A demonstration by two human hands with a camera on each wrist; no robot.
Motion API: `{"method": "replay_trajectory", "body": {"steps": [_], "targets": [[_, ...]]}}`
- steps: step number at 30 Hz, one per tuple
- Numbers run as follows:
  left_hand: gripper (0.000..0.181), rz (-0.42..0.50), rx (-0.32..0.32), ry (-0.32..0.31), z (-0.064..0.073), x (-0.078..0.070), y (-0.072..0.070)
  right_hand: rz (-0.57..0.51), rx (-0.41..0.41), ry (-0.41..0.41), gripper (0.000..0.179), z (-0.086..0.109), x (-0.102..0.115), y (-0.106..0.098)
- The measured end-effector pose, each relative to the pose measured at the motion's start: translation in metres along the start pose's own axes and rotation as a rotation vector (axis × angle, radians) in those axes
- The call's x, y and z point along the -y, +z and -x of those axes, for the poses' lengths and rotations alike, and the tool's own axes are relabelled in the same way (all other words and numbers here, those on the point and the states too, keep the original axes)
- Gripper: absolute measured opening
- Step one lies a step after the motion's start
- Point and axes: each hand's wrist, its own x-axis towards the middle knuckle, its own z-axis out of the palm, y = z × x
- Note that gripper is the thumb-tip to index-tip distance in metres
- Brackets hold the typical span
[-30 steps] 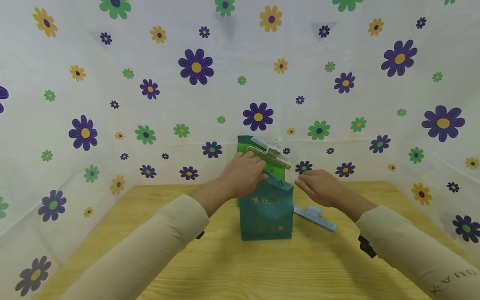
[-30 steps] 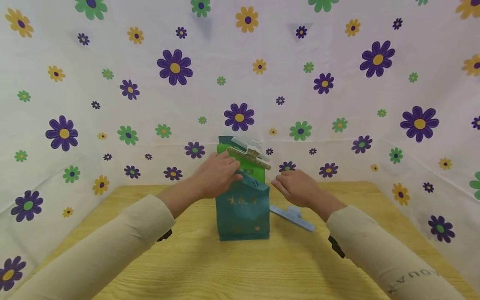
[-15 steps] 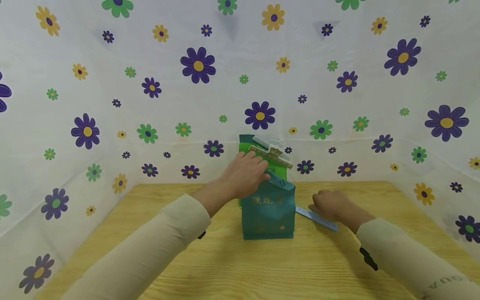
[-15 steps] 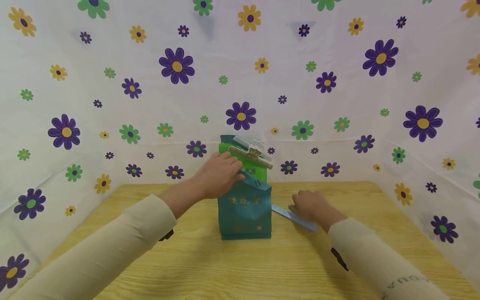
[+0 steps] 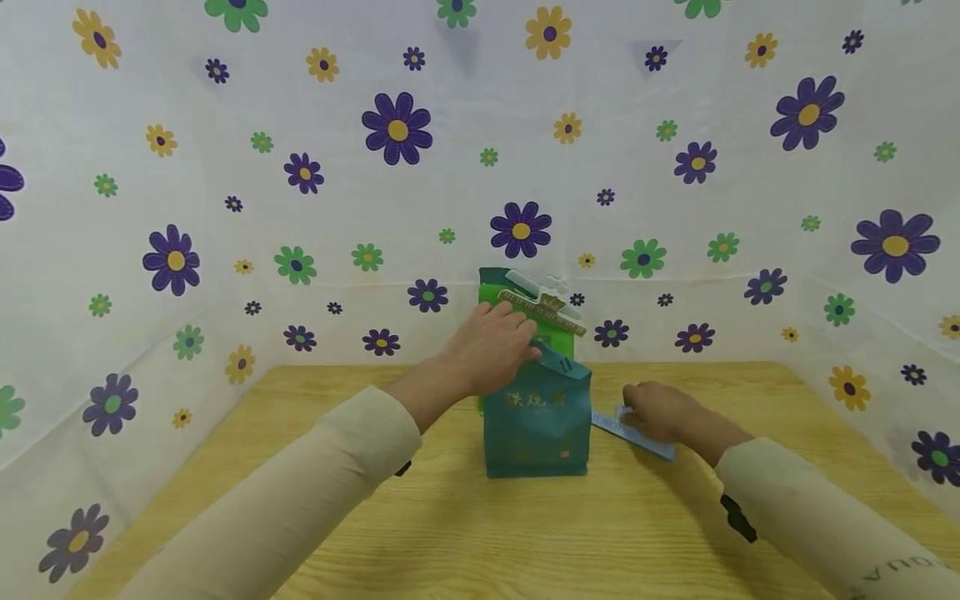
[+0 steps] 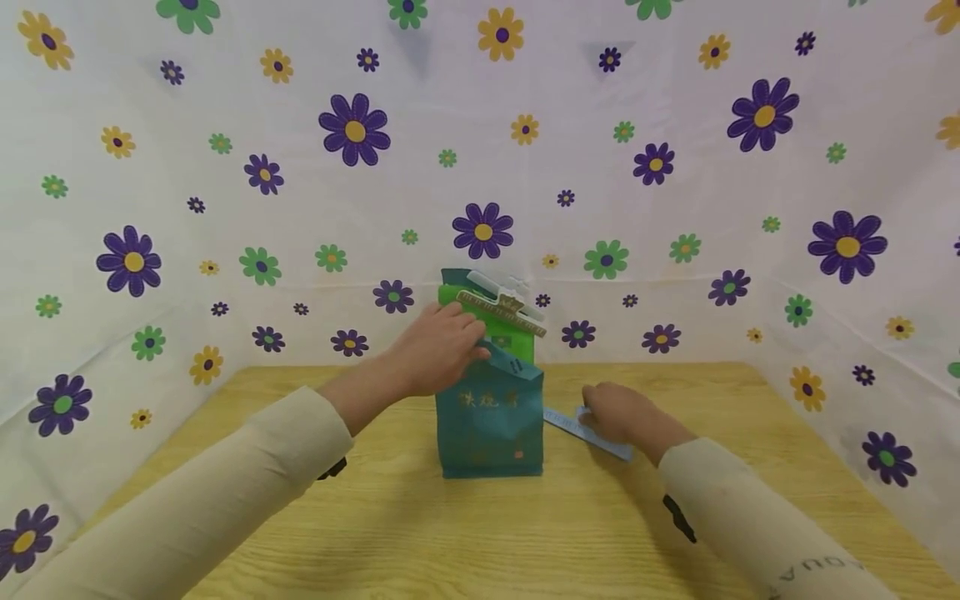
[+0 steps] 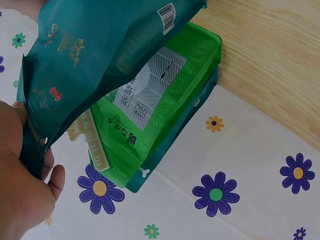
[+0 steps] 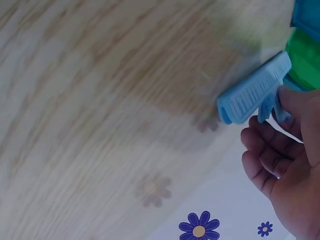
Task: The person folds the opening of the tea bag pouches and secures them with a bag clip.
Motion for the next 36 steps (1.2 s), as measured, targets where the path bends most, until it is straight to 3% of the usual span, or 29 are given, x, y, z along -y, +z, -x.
{"method": "replay_trajectory", "body": {"steps": [7,13,26,36], "targets": [[0.03,-0.016,-0.018,0.009,0.0,0.001,0.0,-0.022,-0.003,-0.055,0.029,0.002,0.003,-0.01],[0.03,-0.014,-0.027,0.023,-0.001,-0.001,-0.001,-0.002,0.016,-0.073,0.026,0.005,0.005,-0.026],[0.031,-0.036,-0.026,0.025,0.001,0.001,-0.001,0.01,-0.073,-0.1,0.025,0.01,0.009,-0.094],[0.033,-0.063,-0.016,0.017,0.002,-0.001,0.0,0.067,-0.187,-0.125,0.03,0.018,0.008,-0.122]]}}
